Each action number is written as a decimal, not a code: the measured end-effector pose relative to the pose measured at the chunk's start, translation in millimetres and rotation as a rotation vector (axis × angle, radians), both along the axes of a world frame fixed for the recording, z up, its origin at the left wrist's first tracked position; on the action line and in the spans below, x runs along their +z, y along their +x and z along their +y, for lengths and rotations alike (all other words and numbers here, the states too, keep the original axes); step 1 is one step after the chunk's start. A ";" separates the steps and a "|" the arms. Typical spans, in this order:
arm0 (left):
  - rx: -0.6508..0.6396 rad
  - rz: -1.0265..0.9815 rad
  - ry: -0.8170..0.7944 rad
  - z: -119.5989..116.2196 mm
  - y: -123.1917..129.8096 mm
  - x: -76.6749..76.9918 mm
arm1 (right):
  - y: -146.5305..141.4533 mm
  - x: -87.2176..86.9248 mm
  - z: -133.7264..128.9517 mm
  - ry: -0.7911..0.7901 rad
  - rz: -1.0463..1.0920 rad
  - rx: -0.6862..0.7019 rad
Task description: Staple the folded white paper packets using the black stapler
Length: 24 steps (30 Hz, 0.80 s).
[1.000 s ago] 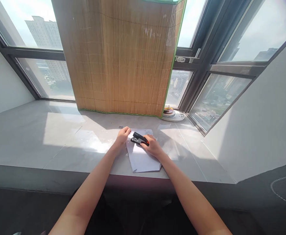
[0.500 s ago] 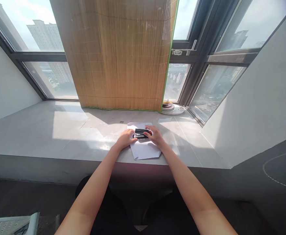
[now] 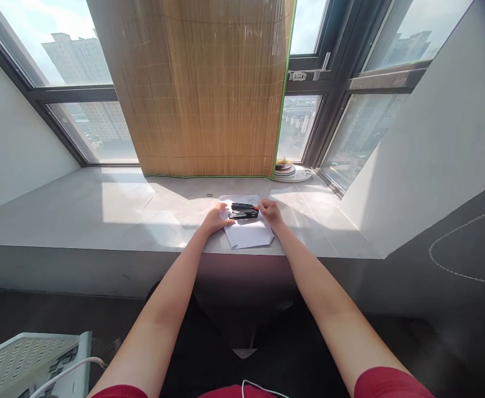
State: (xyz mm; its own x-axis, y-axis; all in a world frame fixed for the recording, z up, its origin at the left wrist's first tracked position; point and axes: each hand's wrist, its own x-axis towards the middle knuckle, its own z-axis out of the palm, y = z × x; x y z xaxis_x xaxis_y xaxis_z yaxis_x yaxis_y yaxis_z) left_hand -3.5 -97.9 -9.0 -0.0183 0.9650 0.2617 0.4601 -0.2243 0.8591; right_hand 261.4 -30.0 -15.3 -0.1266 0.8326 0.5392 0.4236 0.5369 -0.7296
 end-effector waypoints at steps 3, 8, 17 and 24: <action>0.011 -0.153 -0.020 -1.8 2.0 2.4 | -1.6 1.1 -1.3 -0.042 -0.001 -0.005; 0.049 -0.158 -0.047 -4.8 2.9 7.4 | 0.4 6.2 -4.9 0.031 0.023 0.056; 0.121 -0.553 0.032 1.0 -1.4 9.5 | -22.4 16.6 -3.7 -0.123 -0.209 0.413; 0.117 -1.496 0.017 -6.0 -11.4 11.5 | -60.3 49.7 -47.2 0.308 -0.473 0.286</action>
State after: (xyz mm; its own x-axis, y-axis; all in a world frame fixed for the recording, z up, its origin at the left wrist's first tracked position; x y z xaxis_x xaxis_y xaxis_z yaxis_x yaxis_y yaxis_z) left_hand -14.9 -103.9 2.6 -0.3461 0.9365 -0.0569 -0.8014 -0.2635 0.5370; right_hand 201.1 -77.2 34.4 -0.6044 0.5461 0.5801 0.4713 0.8321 -0.2923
